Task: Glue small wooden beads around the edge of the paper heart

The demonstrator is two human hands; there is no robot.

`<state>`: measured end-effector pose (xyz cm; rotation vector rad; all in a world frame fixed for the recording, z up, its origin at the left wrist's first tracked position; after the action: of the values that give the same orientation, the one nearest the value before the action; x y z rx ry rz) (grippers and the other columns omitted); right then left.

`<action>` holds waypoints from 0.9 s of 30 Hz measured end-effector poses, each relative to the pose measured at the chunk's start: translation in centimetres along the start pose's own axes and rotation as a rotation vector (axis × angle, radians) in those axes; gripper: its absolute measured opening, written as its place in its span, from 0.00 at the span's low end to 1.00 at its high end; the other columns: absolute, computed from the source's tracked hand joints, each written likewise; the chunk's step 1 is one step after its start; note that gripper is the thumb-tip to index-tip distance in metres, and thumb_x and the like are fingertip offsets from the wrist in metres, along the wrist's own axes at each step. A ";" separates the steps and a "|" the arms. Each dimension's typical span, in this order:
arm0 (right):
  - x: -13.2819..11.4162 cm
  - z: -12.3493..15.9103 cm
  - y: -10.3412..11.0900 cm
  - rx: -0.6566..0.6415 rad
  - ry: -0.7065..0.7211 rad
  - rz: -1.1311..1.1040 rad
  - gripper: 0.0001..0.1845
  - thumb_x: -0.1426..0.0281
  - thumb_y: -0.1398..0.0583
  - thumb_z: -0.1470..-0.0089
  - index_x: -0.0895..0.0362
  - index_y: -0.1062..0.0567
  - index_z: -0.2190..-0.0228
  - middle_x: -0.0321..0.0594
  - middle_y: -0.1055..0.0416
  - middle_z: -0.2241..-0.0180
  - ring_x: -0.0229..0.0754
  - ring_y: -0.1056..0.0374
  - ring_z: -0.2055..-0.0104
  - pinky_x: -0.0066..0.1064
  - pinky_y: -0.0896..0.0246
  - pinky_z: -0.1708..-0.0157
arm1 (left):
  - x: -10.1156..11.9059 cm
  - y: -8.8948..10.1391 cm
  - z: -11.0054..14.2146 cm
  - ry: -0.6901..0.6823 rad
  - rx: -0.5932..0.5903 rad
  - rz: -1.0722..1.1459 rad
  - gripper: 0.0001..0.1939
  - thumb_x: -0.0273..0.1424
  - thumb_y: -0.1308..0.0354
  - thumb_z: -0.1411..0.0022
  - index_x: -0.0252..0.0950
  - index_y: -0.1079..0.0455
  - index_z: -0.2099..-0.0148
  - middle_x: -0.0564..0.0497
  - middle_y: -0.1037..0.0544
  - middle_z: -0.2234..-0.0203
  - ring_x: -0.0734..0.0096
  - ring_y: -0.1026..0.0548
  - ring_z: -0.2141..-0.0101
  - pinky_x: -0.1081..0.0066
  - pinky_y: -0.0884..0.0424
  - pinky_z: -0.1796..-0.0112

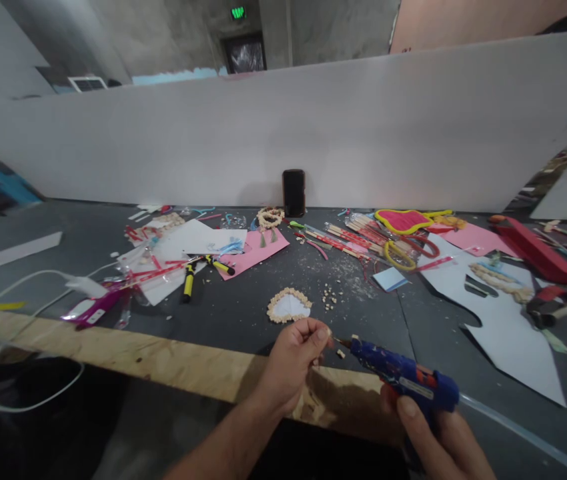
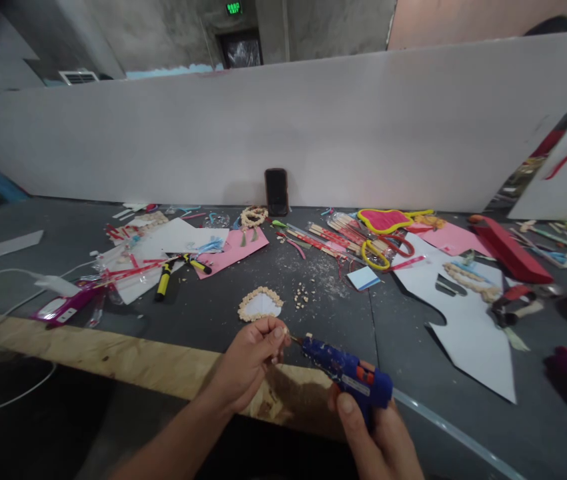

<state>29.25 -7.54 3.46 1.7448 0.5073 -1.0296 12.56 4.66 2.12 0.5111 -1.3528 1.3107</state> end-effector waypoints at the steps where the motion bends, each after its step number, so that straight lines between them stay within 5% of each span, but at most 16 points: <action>1: -0.2 -0.6 0.6 0.019 -0.002 0.015 0.22 0.52 0.47 0.48 0.54 0.22 0.68 0.40 0.22 0.69 0.44 0.26 0.66 0.28 0.31 0.66 | 0.1 0.2 0.0 -0.013 0.008 -0.009 0.17 0.42 0.36 0.49 0.33 0.34 0.70 0.55 0.30 0.77 0.82 0.42 0.80 0.76 0.47 0.76; 7: 1.9 -6.4 3.7 -0.051 -0.119 0.443 0.32 0.42 0.54 0.51 0.52 0.30 0.85 0.44 0.28 0.84 0.48 0.30 0.80 0.35 0.37 0.82 | 0.7 1.6 0.5 -0.088 0.052 -0.173 0.13 0.38 0.39 0.45 0.33 0.33 0.69 0.55 0.30 0.76 0.80 0.41 0.78 0.77 0.47 0.76; 10: 2.7 -8.0 4.6 -0.094 -0.192 0.750 0.32 0.41 0.55 0.50 0.52 0.29 0.83 0.45 0.29 0.84 0.50 0.31 0.82 0.38 0.41 0.82 | 0.7 2.1 1.0 -0.124 0.072 -0.268 0.10 0.37 0.41 0.44 0.34 0.32 0.68 0.53 0.29 0.75 0.76 0.36 0.74 0.76 0.41 0.71; 13: 1.2 -7.8 4.9 0.061 -0.091 0.951 0.31 0.44 0.56 0.47 0.52 0.27 0.78 0.47 0.26 0.79 0.53 0.29 0.75 0.40 0.39 0.78 | 0.4 2.5 1.4 -0.124 0.075 -0.317 0.09 0.36 0.42 0.44 0.35 0.31 0.68 0.53 0.28 0.75 0.73 0.33 0.71 0.75 0.39 0.67; 16: -1.4 -6.1 3.1 0.265 0.228 0.888 0.24 0.53 0.54 0.42 0.55 0.25 0.66 0.48 0.25 0.67 0.51 0.29 0.63 0.39 0.36 0.67 | 0.1 2.7 1.5 -0.118 0.071 -0.336 0.07 0.35 0.42 0.43 0.35 0.31 0.69 0.54 0.29 0.75 0.72 0.34 0.71 0.75 0.39 0.67; 19: -2.4 -4.6 -1.5 0.044 0.457 0.650 0.16 0.61 0.51 0.41 0.54 0.26 0.65 0.42 0.26 0.66 0.42 0.29 0.64 0.31 0.35 0.65 | -0.2 2.9 1.5 -0.122 0.076 -0.341 0.07 0.34 0.42 0.43 0.36 0.31 0.69 0.53 0.29 0.75 0.72 0.34 0.70 0.75 0.39 0.67; 22: -2.4 -4.1 -4.8 -0.084 0.418 0.668 0.11 0.64 0.47 0.42 0.52 0.25 0.66 0.39 0.26 0.69 0.41 0.29 0.67 0.30 0.36 0.69 | -0.4 3.1 1.6 -0.115 0.075 -0.339 0.06 0.34 0.43 0.43 0.36 0.31 0.68 0.53 0.29 0.74 0.71 0.33 0.70 0.75 0.39 0.67; 27: -2.8 -4.3 -6.3 -0.120 0.378 0.729 0.08 0.68 0.45 0.44 0.50 0.26 0.70 0.36 0.27 0.70 0.42 0.30 0.66 0.30 0.38 0.71 | -0.5 3.1 1.8 -0.092 0.044 -0.336 0.07 0.34 0.44 0.42 0.35 0.32 0.68 0.53 0.29 0.74 0.71 0.33 0.70 0.74 0.39 0.67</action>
<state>24.83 -0.78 2.93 1.8076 0.1235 -0.1547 9.25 3.75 0.88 0.7999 -1.2508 1.0524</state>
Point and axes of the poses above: each hand's wrist, its own z-axis away from the middle knuckle, its own y-axis out of the back of the hand, x = y × z, the point moved 5 cm from there along -z, towards the middle knuckle
